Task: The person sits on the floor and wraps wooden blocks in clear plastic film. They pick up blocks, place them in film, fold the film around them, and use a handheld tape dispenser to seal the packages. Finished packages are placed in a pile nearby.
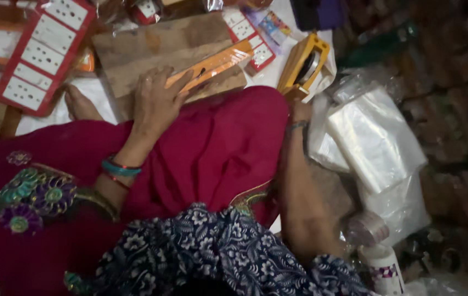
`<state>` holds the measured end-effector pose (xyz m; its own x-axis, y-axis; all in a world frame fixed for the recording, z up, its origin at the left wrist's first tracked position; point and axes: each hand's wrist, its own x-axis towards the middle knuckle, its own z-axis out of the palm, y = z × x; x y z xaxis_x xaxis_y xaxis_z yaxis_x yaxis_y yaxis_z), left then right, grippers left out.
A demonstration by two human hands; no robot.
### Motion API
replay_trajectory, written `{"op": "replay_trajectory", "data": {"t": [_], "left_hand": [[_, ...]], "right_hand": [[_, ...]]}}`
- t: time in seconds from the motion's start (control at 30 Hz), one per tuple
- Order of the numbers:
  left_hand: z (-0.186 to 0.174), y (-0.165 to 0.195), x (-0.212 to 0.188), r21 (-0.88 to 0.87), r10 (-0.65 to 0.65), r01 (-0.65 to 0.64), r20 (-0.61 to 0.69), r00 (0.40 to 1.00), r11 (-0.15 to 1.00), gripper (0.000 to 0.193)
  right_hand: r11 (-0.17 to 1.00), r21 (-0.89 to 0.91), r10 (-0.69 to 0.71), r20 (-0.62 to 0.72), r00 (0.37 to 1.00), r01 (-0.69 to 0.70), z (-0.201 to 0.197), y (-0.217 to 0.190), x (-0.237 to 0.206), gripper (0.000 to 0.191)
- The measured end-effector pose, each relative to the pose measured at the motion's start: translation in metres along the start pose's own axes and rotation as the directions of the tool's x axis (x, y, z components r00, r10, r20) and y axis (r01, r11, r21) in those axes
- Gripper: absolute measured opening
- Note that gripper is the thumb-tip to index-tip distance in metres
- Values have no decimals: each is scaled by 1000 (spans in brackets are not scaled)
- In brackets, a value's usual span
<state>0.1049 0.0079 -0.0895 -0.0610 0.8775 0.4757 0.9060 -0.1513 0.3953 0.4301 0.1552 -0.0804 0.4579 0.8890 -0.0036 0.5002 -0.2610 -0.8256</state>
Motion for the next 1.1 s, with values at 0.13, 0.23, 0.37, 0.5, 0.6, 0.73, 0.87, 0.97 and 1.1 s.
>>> {"op": "replay_trajectory", "data": {"t": [0.13,0.23,0.37,0.5,0.6,0.73,0.87,0.97,1.1], "left_hand": [[-5,4,-1,61,45,-41,-73,996,997,48],[-9,4,0,43,38,-37,-43,998,998,50],[-10,6,5,33,48,-45,-83,995,998,48],[-15,13,3,-91,-46,41,-52,998,995,41],[-14,11,3,-47,18,-24,-131,991,999,51],[-16,10,5,-131,-10,-9,-144,990,991,74],[-16,9,3,-133,0,-27,-203,979,991,85],[-14,8,1,-99,6,-29,-224,975,995,75],[-11,7,2,-25,27,-33,-213,977,999,47]], "right_hand": [[674,523,174,573,801,-521,2,-16,0,8],[705,564,151,474,868,-430,-5,-12,-10,7],[680,662,107,336,936,-316,-27,7,-26,9],[617,767,0,226,974,-178,-39,-4,-36,12],[570,808,-149,278,949,-147,-28,-44,-55,16],[724,682,-394,531,750,-103,21,-85,-113,18],[834,546,-455,598,659,80,73,-103,-154,33],[887,453,-369,574,731,92,88,-112,-162,31],[883,369,-455,515,726,292,85,-105,-163,35]]}}
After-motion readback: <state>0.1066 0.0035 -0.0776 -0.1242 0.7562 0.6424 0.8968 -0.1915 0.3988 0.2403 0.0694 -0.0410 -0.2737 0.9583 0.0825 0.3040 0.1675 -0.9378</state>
